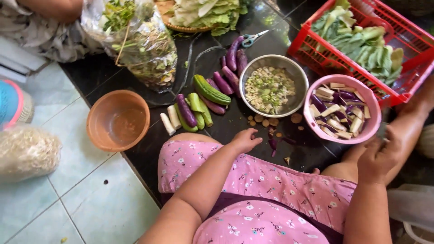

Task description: A person sitting on the floor peels and cuts eggplants into small pieces using a knife, placing the cut pieces into a pink bowl.

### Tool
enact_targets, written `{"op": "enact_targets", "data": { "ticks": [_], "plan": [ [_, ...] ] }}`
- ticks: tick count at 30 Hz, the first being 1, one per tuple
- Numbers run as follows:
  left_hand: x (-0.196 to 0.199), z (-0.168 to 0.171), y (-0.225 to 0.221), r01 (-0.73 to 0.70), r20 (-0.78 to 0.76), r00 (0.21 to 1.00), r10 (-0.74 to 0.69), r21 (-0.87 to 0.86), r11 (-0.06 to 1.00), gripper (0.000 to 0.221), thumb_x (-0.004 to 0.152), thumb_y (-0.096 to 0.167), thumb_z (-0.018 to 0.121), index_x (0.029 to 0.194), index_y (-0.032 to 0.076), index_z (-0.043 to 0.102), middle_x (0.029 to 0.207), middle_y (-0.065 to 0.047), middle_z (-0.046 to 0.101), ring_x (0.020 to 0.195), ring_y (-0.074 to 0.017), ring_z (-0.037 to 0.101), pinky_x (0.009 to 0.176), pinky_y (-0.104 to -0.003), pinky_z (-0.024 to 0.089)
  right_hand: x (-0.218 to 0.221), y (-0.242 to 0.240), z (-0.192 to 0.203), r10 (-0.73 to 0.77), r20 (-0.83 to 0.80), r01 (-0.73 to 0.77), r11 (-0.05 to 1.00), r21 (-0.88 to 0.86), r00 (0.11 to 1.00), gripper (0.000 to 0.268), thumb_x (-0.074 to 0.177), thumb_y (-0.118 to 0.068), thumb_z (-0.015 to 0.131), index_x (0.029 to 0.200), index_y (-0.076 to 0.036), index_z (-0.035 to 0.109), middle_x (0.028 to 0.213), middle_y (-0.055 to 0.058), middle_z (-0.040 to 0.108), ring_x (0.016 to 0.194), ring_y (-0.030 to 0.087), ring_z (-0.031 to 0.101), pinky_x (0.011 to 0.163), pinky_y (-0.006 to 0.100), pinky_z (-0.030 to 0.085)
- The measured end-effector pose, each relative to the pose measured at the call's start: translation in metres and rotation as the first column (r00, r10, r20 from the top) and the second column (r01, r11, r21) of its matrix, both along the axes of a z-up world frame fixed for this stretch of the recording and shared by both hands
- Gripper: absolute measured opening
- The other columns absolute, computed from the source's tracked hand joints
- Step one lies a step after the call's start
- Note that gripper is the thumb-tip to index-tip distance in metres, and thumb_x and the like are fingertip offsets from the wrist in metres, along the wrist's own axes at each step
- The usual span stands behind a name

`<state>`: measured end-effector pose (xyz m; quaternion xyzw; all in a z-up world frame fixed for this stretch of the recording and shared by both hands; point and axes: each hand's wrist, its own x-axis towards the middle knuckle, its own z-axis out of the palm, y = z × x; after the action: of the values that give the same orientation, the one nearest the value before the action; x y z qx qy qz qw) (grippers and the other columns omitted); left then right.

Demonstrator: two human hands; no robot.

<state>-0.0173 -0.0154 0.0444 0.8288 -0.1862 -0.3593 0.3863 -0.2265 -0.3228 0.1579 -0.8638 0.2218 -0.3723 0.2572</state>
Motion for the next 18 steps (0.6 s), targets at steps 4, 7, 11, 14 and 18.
{"op": "enact_targets", "data": {
  "ticks": [4, 7, 11, 14, 18],
  "plan": [
    [0.001, -0.001, 0.000, -0.006, 0.039, 0.999, 0.007, -0.007, 1.000, 0.060, 0.087, 0.040, 0.069, 0.137, 0.007, 0.059, 0.113, -0.011, 0.069, 0.094, -0.0255, 0.069, 0.081, -0.035, 0.057, 0.003, -0.032, -0.068, -0.112, -0.263, 0.090, 0.992, -0.093, 0.958, 0.026, 0.107, 0.003, 0.060, 0.132, 0.009, 0.063, 0.102, 0.030, 0.070, 0.080, 0.045, 0.065, 0.068, 0.050, 0.050],
    [0.010, 0.002, 0.008, -0.087, 0.137, 0.986, 0.098, -0.089, 0.992, 0.054, 0.086, 0.038, 0.069, 0.129, 0.005, 0.065, 0.096, -0.010, 0.073, 0.079, -0.0265, 0.070, 0.073, -0.036, 0.058, 0.005, -0.005, -0.049, -0.015, -0.020, 0.015, 1.000, 0.008, 1.000, 0.036, 0.105, 0.014, 0.050, 0.141, 0.012, 0.050, 0.113, 0.032, 0.065, 0.092, 0.042, 0.062, 0.079, 0.048, 0.048],
    [0.042, 0.112, 0.046, -0.288, 0.174, 0.941, 0.291, -0.042, 0.957, 0.035, 0.088, 0.033, 0.072, 0.111, 0.007, 0.072, 0.080, -0.006, 0.072, 0.064, -0.0204, 0.066, 0.060, -0.033, 0.055, 0.009, -0.003, -0.051, 0.004, -0.040, -0.006, 0.999, -0.052, 0.999, 0.034, 0.107, 0.009, 0.050, 0.141, 0.014, 0.053, 0.113, 0.035, 0.064, 0.092, 0.046, 0.061, 0.082, 0.051, 0.048],
    [0.090, 0.123, 0.092, -0.591, 0.142, 0.797, 0.587, -0.019, 0.807, 0.028, 0.098, 0.034, 0.062, 0.115, 0.011, 0.064, 0.084, -0.003, 0.072, 0.075, -0.0143, 0.069, 0.068, -0.030, 0.058, 0.012, -0.007, -0.058, -0.017, -0.034, 0.011, 0.989, -0.150, 0.999, 0.028, 0.109, 0.008, 0.054, 0.136, 0.018, 0.058, 0.116, 0.035, 0.064, 0.094, 0.048, 0.060, 0.085, 0.052, 0.048],
    [0.146, 0.048, 0.159, -0.784, 0.393, 0.601, 0.696, 0.121, 0.609, 0.044, 0.084, 0.042, 0.075, 0.109, 0.008, 0.066, 0.095, -0.009, 0.071, 0.083, -0.0279, 0.070, 0.075, -0.041, 0.057, 0.013, -0.002, -0.055, -0.052, -0.011, 0.049, 0.984, -0.172, 0.999, 0.025, 0.110, 0.010, 0.052, 0.134, 0.017, 0.056, 0.110, 0.033, 0.063, 0.089, 0.045, 0.060, 0.081, 0.051, 0.048]
  ]
}}
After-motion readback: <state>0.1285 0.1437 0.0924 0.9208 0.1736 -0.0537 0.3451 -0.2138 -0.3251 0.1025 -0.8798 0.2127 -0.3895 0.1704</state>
